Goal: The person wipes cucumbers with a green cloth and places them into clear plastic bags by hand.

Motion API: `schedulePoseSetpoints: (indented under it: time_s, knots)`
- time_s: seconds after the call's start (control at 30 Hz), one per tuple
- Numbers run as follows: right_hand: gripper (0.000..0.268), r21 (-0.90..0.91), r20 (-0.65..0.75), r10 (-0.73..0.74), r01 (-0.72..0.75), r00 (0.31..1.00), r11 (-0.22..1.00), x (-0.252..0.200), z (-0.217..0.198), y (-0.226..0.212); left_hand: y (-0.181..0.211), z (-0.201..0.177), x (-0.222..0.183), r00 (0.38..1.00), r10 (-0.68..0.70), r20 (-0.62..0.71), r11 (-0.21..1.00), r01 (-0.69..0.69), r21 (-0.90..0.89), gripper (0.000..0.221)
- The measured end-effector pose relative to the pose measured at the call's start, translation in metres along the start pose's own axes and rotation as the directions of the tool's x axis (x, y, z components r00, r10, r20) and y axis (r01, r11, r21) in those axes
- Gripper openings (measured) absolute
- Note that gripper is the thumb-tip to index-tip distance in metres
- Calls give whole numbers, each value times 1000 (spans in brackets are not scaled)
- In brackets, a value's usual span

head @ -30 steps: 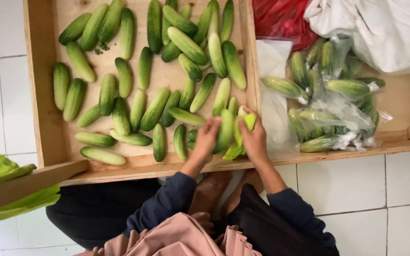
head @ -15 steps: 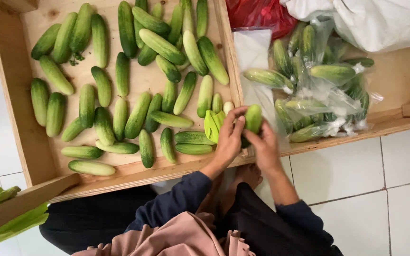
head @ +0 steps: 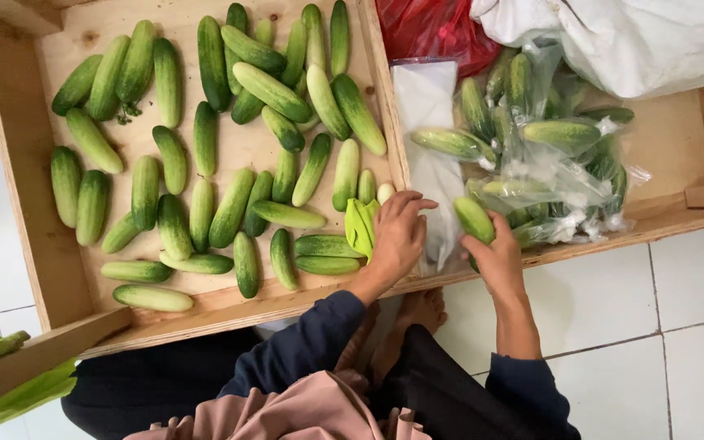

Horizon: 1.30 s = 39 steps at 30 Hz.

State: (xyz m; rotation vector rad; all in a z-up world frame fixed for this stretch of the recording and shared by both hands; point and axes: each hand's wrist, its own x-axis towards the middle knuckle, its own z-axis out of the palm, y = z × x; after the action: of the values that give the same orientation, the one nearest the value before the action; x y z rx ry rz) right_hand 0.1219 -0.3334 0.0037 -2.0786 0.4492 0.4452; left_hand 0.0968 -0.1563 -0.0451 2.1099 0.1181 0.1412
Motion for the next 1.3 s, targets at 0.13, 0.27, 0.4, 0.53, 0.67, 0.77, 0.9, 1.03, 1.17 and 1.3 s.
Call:
schedulePoseSetpoints:
  time_s: [0.13, 0.27, 0.4, 0.53, 0.67, 0.77, 0.9, 1.03, 1.17, 1.3]
  knots:
    - [56, 380, 2, -159, 146, 987, 913, -19, 0, -8, 20, -37, -4, 993, -117, 19, 942, 117, -316, 27]
    - [51, 573, 234, -273, 94, 933, 814, -67, 7, -53, 0, -58, -15, 698, -476, 534, 531, 713, -458, 81]
    - [59, 557, 541, -324, -42, 776, 829, -94, 41, -32, -21, -62, -34, 576, -230, 784, -157, 773, -614, 107]
    - [68, 427, 739, -308, -62, 598, 902, -122, 55, -68, -60, -94, -27, 672, -165, 722, -192, 696, -692, 92]
    - [59, 102, 870, -178, 185, 461, 977, -126, 72, -82, -75, -163, -29, 854, -361, 374, -143, 346, -927, 28]
    - [65, 74, 843, -148, 162, 516, 984, -118, 91, -85, -72, -208, -33, 897, -416, 147, -11, 157, -988, 25]
    - [58, 280, 667, -338, 197, 664, 939, -80, 123, -58, -50, -258, -46, 914, -404, -39, 63, -15, -998, 19]
    - [54, 286, 640, -397, 275, 658, 918, -83, 120, -113, -32, -296, -61, 915, -388, -110, 27, -108, -994, 9]
    - [51, 512, 531, -544, 266, 649, 817, -97, 124, -152, -18, -311, -68, 940, -307, -147, 36, -143, -989, 11]
    - [55, 636, 437, -658, 307, 613, 708, -108, 127, -178, -7, -312, -71, 948, -274, -161, 62, -150, -987, 14]
